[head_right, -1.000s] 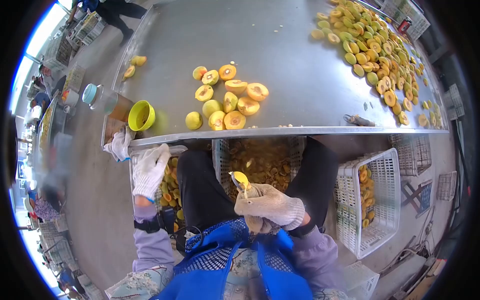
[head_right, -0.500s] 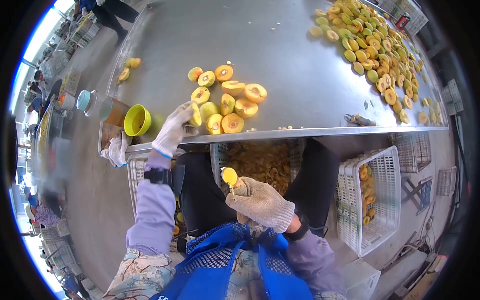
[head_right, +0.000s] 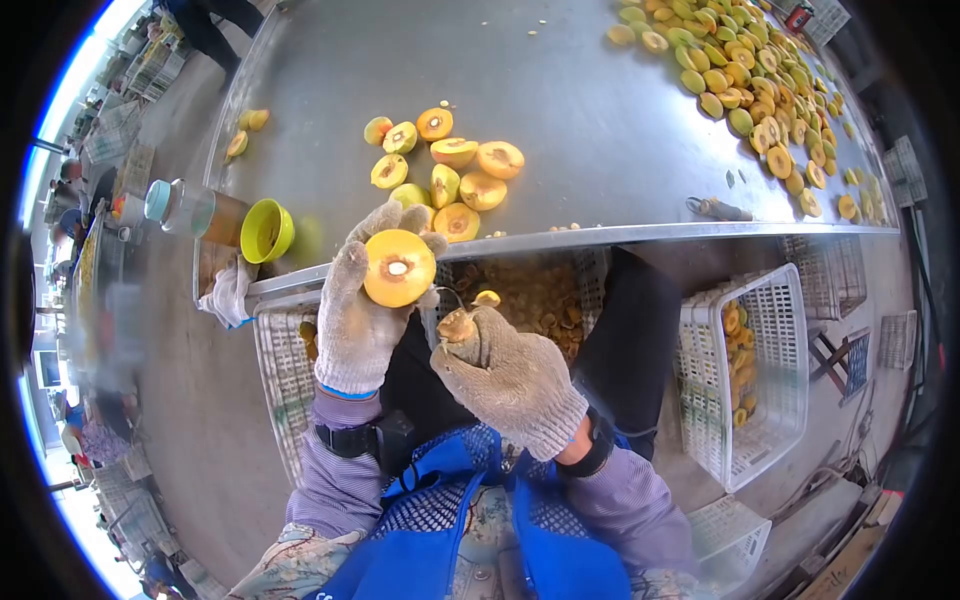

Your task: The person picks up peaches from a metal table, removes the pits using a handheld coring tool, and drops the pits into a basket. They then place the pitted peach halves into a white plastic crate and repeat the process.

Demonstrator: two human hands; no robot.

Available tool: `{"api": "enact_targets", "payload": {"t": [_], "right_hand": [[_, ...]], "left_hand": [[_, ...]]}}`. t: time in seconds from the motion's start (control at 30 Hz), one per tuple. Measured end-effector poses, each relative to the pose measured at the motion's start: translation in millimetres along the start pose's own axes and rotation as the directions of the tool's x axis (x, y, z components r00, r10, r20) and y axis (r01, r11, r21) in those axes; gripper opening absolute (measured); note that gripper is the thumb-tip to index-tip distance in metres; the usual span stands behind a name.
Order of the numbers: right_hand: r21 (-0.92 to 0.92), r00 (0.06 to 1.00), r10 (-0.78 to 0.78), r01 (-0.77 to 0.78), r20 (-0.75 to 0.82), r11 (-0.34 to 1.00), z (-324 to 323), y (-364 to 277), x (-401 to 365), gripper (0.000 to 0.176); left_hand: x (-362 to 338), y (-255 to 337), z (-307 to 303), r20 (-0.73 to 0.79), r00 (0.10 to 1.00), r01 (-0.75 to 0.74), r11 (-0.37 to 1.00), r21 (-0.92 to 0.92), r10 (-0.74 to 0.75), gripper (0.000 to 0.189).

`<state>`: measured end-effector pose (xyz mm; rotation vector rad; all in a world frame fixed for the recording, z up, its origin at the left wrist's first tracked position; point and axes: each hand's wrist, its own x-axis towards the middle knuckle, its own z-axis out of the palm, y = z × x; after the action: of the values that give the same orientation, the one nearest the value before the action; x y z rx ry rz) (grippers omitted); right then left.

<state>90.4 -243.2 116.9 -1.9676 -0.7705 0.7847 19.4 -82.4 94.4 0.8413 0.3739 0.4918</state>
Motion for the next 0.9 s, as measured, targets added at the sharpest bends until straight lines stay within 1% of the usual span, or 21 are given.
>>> {"api": "enact_targets", "payload": {"t": [0.03,0.07,0.13,0.27,0.33,0.37,0.43,0.47,0.5,0.53,0.57,0.63,0.67,0.73,0.77,0.83,0.87,0.9], "right_hand": [[0.004,0.997,-0.072,0.072,0.033,0.997,-1.7,-1.5,-0.8,0.028],[0.003,0.997,-0.072,0.072,0.032,0.997,-1.2,-3.0,-1.2,0.028],[0.159,0.98,0.132,-0.154,0.146,0.975,3.2,-6.0,-2.0,0.025],[0.183,0.981,0.114,-0.142,0.158,0.973,4.1,-7.0,-3.4,0.025],[0.155,0.98,0.121,-0.145,0.155,0.977,3.9,-8.1,-5.1,0.027],[0.156,0.981,0.122,-0.146,0.152,0.977,5.2,-6.3,-6.2,0.027],[0.133,0.993,0.025,-0.04,0.111,0.99,8.6,-2.3,-7.8,0.028],[0.134,0.994,0.026,-0.041,0.109,0.99,5.9,-5.4,-9.0,0.028],[0.265,0.97,0.12,-0.175,0.209,0.948,-0.1,-13.4,-9.9,0.027],[0.377,0.928,0.195,-0.313,0.318,0.872,-3.7,-18.1,-10.8,0.027],[0.378,0.928,0.196,-0.312,0.316,0.871,-4.7,-18.5,-11.6,0.027],[0.471,0.916,0.165,-0.334,0.365,0.816,-6.7,-18.2,-13.2,0.025],[0.473,0.917,0.166,-0.334,0.362,0.816,-5.8,-16.9,-14.2,0.025],[0.548,0.904,0.168,-0.377,0.393,0.747,-3.4,-13.3,-15.6,0.025],[0.549,0.905,0.169,-0.375,0.39,0.747,-2.7,-13.0,-16.1,0.025],[0.513,0.91,0.151,-0.348,0.386,0.785,-0.2,-14.0,-16.3,0.025],[0.514,0.911,0.149,-0.346,0.386,0.785,1.7,-14.3,-17.0,0.025],[0.515,0.927,0.13,-0.308,0.352,0.8,3.9,-14.5,-18.4,0.024]], "left_hand": [[-3.0,-3.1,4.2,0.002,1.0,0.001,1.0,-0.001,-0.001,0.06],[-6.3,-6.0,9.2,-0.01,1.0,-0.005,1.0,-0.004,0.004,0.062],[-12.0,-7.4,14.7,-0.012,1.0,0.001,1.0,0.015,-0.001,0.063],[-19.3,-5.6,24.1,-0.026,0.999,-0.019,0.998,0.062,0.021,0.063],[-23.0,-4.2,27.5,-0.035,0.999,-0.03,0.991,0.133,0.035,0.062],[-24.7,-5.9,28.8,-0.032,0.999,-0.028,0.991,0.134,0.033,0.062],[-27.9,-12.4,32.6,-0.047,0.99,-0.125,0.982,0.141,0.133,0.057],[-29.7,-16.1,34.5,-0.045,0.99,-0.124,0.982,0.141,0.131,0.057],[-31.0,-20.1,36.8,-0.036,0.978,-0.197,0.969,0.15,0.204,0.054],[-32.0,-22.9,38.8,-0.025,0.961,-0.268,0.95,0.159,0.276,0.051],[-33.2,-24.2,41.1,-0.023,0.961,-0.268,0.95,0.159,0.275,0.051],[-34.7,-24.9,46.2,-0.049,0.944,-0.312,0.931,0.19,0.327,0.05],[-34.7,-23.6,46.3,-0.045,0.945,-0.311,0.932,0.189,0.324,0.05],[-33.8,-18.7,44.4,0.042,0.95,-0.306,0.896,0.321,0.309,0.052],[-33.0,-16.1,43.2,0.046,0.95,-0.306,0.897,0.32,0.308,0.052],[-31.8,-9.2,41.9,0.025,0.991,-0.136,0.984,0.112,0.134,0.051],[-33.4,-4.2,45.7,-0.031,0.996,-0.08,0.992,0.096,0.083,0.053],[-33.8,-4.8,47.9,-0.029,0.996,-0.079,0.992,0.098,0.083,0.053]]}}
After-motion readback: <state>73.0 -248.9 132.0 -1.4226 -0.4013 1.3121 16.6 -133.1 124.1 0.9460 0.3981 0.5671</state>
